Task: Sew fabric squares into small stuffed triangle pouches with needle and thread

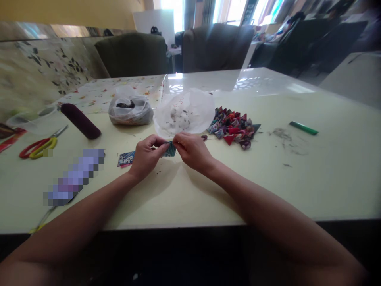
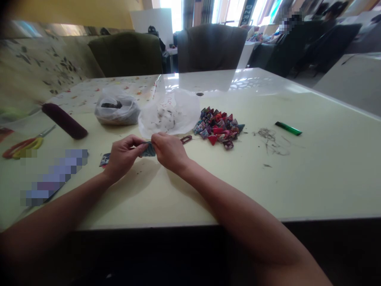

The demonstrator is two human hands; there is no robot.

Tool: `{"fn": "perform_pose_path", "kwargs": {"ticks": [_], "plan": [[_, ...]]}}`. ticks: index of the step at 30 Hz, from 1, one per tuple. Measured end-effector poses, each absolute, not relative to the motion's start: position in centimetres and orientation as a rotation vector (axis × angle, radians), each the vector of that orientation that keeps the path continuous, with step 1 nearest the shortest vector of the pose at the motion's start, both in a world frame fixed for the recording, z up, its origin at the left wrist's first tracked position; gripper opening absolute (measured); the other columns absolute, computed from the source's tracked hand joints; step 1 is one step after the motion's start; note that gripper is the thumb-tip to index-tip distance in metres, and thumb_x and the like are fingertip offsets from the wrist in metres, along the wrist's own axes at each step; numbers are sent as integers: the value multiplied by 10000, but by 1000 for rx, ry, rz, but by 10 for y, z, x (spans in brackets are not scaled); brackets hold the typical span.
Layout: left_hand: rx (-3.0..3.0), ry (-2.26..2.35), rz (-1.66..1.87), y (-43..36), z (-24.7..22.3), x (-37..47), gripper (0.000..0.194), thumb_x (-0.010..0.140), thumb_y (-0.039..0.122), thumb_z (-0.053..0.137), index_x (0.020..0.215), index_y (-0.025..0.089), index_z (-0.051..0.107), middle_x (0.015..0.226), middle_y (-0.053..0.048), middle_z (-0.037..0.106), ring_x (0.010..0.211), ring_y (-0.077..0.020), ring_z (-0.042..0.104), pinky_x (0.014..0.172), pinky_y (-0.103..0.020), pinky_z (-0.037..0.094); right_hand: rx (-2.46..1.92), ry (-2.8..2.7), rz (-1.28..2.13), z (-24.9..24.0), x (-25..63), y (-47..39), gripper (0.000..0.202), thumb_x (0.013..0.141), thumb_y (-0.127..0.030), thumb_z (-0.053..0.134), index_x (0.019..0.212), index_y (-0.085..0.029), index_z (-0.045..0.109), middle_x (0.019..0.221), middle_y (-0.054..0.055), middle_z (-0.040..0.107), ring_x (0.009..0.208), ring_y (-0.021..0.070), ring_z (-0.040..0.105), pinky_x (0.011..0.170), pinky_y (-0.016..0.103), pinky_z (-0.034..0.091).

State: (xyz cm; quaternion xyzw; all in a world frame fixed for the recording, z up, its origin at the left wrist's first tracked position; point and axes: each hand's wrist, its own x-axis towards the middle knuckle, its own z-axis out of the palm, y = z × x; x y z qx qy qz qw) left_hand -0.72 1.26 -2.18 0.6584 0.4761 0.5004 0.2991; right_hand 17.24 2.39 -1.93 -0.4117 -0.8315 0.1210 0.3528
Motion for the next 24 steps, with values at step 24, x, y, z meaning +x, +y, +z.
{"fn": "perform_pose_path", "kwargs": {"ticks": [24], "plan": [[1234, 1045, 1223, 17, -19, -6, 176, 677, 288, 817, 767, 147, 762, 670, -26, 680, 579, -99, 554, 572, -240, 435, -909, -1936, 606, -17, 179, 31, 177, 885, -161, 605, 909, -166, 780, 815, 36, 683, 749, 135, 622, 711, 250, 449]]}}
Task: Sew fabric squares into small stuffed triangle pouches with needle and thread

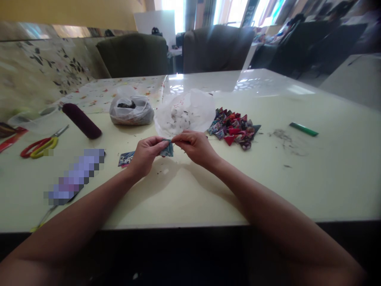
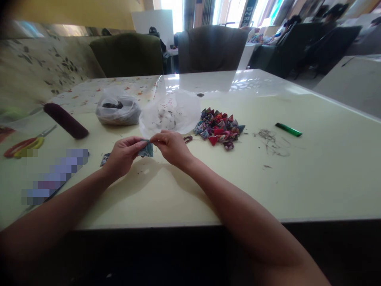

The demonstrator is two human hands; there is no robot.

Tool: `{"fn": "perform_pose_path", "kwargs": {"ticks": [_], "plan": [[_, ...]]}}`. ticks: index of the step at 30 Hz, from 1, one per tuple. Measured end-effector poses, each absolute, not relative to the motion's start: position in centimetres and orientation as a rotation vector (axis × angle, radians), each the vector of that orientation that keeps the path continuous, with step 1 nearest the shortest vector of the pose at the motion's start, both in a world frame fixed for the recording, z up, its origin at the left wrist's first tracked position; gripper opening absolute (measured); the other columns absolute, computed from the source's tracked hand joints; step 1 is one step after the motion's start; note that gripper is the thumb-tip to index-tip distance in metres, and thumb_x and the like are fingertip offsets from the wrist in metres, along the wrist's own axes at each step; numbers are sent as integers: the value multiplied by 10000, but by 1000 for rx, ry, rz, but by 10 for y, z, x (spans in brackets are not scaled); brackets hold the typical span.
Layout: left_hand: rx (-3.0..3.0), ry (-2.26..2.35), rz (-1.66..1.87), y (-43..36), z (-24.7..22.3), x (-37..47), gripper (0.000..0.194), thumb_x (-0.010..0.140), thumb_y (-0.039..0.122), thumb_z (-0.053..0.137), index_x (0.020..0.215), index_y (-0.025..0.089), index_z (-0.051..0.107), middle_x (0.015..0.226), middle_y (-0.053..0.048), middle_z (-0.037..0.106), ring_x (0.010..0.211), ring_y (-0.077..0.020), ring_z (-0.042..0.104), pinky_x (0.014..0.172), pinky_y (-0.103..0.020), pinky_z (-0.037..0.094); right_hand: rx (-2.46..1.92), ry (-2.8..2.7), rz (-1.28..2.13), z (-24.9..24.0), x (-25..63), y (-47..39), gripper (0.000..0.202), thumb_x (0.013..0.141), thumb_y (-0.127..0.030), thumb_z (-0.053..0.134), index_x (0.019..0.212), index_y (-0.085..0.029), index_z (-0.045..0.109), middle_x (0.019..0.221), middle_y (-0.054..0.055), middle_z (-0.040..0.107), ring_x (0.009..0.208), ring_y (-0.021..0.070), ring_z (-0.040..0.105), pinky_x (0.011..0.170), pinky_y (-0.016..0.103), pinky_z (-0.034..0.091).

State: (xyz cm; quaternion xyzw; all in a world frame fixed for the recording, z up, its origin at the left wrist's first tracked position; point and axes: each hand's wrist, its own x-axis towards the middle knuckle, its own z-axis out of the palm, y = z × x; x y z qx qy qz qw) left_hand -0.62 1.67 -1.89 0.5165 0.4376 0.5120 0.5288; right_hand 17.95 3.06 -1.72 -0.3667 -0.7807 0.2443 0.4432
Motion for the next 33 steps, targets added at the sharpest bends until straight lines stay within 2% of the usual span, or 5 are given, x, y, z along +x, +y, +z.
{"fn": "perform_pose_path", "kwargs": {"ticks": [20, 33], "plan": [[1078, 963, 1141, 18, -15, -8, 184, 648, 281, 833, 746, 154, 744, 625, 1, 641, 545, -83, 536, 544, -218, 428, -797, -1806, 995, -16, 186, 38, 155, 818, -250, 648, 875, -198, 782, 859, 19, 728, 765, 126, 629, 680, 250, 493], [1020, 931, 1063, 17, -14, -6, 235, 614, 306, 852, 726, 145, 723, 593, 16, 582, 514, -75, 482, 495, -211, 397, -760, -1775, 1073, -17, 187, 40, 144, 786, -276, 674, 838, -199, 784, 858, 19, 733, 788, 133, 635, 672, 247, 491]]}}
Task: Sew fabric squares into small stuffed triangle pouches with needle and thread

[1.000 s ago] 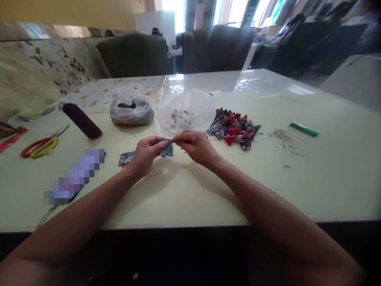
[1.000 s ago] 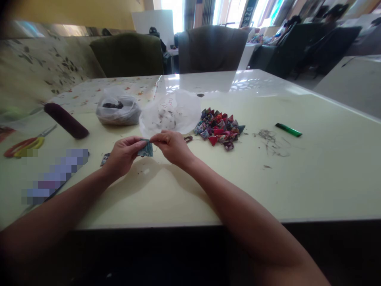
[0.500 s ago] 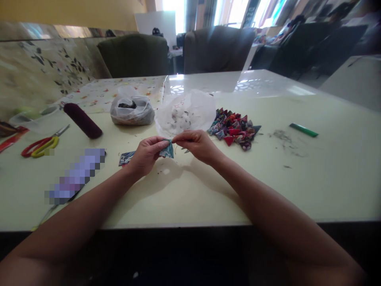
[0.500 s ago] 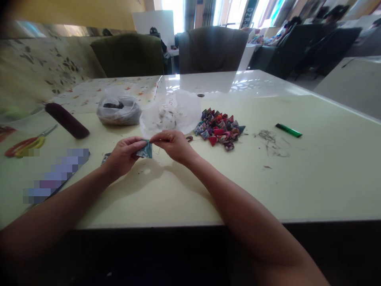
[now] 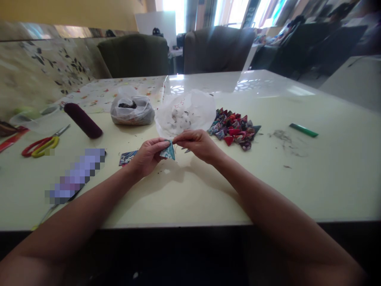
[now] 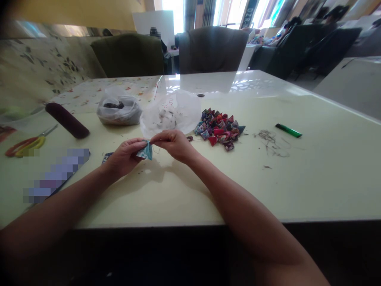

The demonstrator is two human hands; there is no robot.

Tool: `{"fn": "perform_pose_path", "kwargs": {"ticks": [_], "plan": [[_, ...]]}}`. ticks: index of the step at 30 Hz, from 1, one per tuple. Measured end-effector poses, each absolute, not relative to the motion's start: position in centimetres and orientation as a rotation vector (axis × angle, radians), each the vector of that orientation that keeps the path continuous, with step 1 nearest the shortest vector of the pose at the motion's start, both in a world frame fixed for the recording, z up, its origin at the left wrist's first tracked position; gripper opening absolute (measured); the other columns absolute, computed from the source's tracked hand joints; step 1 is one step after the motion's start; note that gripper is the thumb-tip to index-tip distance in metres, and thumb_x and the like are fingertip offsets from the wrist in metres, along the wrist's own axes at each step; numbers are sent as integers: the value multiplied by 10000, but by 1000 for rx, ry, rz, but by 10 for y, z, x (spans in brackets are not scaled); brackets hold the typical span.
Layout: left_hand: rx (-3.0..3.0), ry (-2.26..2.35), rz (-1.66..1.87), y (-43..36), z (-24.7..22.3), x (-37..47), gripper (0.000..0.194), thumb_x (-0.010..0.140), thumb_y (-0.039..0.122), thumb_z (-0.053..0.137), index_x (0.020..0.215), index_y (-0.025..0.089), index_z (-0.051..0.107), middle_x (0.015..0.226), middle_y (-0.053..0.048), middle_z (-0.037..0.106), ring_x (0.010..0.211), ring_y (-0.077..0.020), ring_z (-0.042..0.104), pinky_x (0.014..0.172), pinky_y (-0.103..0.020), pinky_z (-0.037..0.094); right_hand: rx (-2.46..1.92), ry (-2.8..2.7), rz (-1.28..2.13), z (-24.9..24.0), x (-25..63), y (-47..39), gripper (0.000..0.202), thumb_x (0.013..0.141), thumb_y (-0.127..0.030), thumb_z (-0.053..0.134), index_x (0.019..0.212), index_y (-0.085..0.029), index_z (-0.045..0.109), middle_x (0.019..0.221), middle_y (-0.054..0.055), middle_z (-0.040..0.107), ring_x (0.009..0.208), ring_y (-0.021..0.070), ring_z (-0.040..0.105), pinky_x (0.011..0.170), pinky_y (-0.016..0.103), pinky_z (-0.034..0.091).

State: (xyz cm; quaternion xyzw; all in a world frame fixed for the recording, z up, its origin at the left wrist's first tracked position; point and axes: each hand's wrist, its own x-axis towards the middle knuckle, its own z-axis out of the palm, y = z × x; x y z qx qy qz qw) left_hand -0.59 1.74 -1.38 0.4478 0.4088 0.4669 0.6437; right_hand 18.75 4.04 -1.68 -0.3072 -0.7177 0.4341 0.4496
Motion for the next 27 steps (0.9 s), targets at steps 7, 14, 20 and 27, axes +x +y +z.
{"fn": "perform_pose_path", "kwargs": {"ticks": [7, 14, 20, 27], "plan": [[1003, 918, 1060, 17, -12, -6, 208, 614, 285, 847, 715, 148, 727, 606, 11, 579, 528, -77, 477, 500, -210, 406, -765, -1754, 1136, -15, 189, 40, 138, 780, -266, 687, 851, -204, 787, 862, 17, 731, 767, 124, 622, 655, 242, 486], [1036, 918, 1062, 17, -14, -7, 204, 634, 291, 837, 723, 145, 727, 604, 6, 602, 529, -80, 500, 518, -214, 413, -760, -1775, 1093, -15, 186, 38, 130, 794, -273, 665, 812, -188, 762, 821, 12, 715, 744, 121, 602, 662, 246, 462], [1069, 934, 1080, 17, -18, -7, 208, 657, 297, 838, 718, 143, 712, 621, 1, 623, 548, -82, 527, 543, -213, 418, -816, -1829, 984, -20, 179, 35, 163, 837, -287, 620, 774, -151, 685, 700, -7, 613, 688, 111, 520, 663, 251, 407], [1175, 943, 1137, 15, -21, -5, 236, 669, 307, 839, 748, 127, 709, 652, -6, 646, 587, -83, 549, 580, -207, 425, -933, -1868, 810, -20, 173, 26, 100, 864, -256, 567, 844, -171, 616, 658, -21, 548, 648, 119, 482, 647, 255, 369]]}}
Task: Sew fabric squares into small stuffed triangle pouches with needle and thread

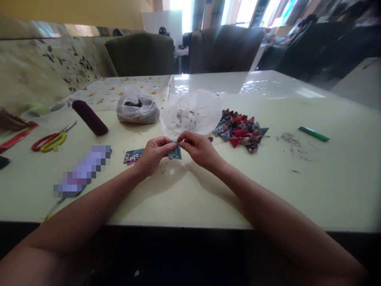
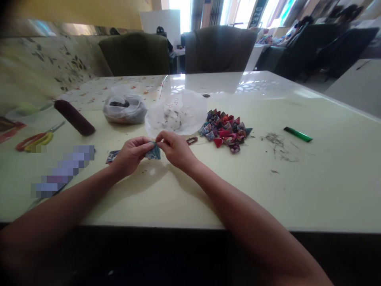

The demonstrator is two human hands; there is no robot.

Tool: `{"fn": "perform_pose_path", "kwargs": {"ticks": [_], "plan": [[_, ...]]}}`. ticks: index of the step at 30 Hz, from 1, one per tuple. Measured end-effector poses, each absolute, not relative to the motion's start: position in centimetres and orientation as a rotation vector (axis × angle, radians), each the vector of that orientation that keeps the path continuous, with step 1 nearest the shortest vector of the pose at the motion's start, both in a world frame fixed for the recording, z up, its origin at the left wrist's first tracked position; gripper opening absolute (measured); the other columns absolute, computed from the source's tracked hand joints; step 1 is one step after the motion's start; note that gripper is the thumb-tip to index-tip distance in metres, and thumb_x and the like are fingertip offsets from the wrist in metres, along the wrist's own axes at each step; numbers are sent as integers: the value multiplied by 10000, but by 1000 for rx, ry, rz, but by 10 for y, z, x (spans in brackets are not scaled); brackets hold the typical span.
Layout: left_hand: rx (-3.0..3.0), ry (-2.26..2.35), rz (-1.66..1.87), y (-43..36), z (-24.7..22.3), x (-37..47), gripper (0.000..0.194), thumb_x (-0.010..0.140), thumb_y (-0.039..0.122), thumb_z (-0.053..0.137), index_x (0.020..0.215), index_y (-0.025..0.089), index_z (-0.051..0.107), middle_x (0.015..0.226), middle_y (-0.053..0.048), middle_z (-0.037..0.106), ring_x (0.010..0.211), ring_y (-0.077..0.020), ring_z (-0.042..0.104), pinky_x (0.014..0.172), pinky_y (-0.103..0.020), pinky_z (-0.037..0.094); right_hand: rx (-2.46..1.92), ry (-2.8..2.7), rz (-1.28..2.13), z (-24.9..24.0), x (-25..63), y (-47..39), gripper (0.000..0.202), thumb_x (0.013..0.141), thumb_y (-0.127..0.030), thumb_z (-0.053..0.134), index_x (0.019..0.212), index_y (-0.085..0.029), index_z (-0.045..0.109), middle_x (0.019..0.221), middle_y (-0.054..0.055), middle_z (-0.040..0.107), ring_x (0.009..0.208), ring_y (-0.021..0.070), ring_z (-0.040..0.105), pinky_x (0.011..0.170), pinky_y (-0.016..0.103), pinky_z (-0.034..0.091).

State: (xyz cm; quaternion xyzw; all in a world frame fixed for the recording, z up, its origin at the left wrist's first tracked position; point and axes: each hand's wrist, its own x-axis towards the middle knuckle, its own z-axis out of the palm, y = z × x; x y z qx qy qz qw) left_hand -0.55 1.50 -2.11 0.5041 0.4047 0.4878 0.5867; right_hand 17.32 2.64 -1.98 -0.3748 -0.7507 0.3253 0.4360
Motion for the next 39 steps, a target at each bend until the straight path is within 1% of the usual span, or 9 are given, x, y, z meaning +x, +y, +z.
{"fn": "perform_pose_path", "kwargs": {"ticks": [3, 7, 11, 17, 21, 25, 28, 34, 39], "plan": [[1216, 947, 1143, 15, -22, -5, 252, 673, 323, 832, 753, 124, 700, 648, -7, 645, 585, -91, 552, 582, -219, 427, -942, -1919, 728, -18, 172, 22, 64, 876, -217, 533, 888, -181, 585, 660, -19, 549, 640, 130, 493, 649, 259, 368], [1291, 949, 1147, 15, -25, -5, 258, 674, 335, 815, 736, 125, 678, 628, -1, 622, 570, -94, 535, 583, -237, 429, -909, -2025, 546, -18, 168, 17, 59, 900, -195, 491, 914, -185, 548, 751, 20, 600, 690, 152, 535, 669, 267, 382], [1416, 999, 1151, 15, -28, -5, 253, 696, 347, 788, 716, 129, 661, 638, -1, 609, 585, -92, 523, 589, -238, 419, -896, -2101, 365, -21, 166, 15, 47, 910, -188, 476, 913, -193, 523, 790, 45, 622, 718, 172, 561, 666, 267, 383], [1581, 1159, 1111, 11, -28, -2, 182, 743, 290, 726, 688, 138, 642, 625, 3, 607, 582, -90, 510, 582, -233, 393, -982, -2188, 204, -25, 168, 15, 93, 938, -209, 453, 851, -205, 488, 717, 34, 608, 623, 173, 552, 593, 261, 333], [1604, 1224, 1121, 10, -25, -2, 158, 751, 266, 710, 678, 148, 634, 616, 11, 598, 586, -95, 509, 590, -237, 391, -1010, -2203, 83, -25, 169, 13, 112, 951, -228, 475, 852, -201, 521, 696, 29, 618, 606, 172, 559, 568, 261, 303], [1609, 1241, 1143, 10, -24, -3, 117, 744, 209, 684, 669, 155, 611, 624, 16, 597, 596, -96, 511, 603, -239, 392, -970, -2183, -17, -25, 169, 12, 161, 958, -187, 474, 856, -197, 598, 785, 40, 641, 664, 163, 578, 583, 254, 329], [1603, 1219, 1139, 11, -26, -3, 117, 740, 205, 681, 669, 155, 603, 623, 22, 590, 590, -93, 501, 591, -237, 386, -915, -2159, -31, -25, 169, 11, 156, 960, -188, 506, 879, -197, 638, 847, 46, 655, 698, 156, 593, 593, 250, 356], [1611, 1202, 1135, 11, -30, -2, 131, 750, 235, 682, 678, 151, 611, 624, 20, 590, 597, -95, 503, 574, -230, 377, -792, -2155, -157, -27, 168, 16, 166, 942, -115, 513, 852, -182, 636, 840, 61, 637, 716, 157, 585, 609, 258, 398], [1677, 1178, 1106, 10, -27, -2, 134, 750, 234, 668, 665, 147, 612, 610, 22, 585, 598, -95, 503, 575, -228, 380, -544, -2132, -204, -18, 163, 10, 192, 929, -72, 510, 825, -188, 622, 783, 57, 621, 735, 169, 551, 651, 286, 434]]}}
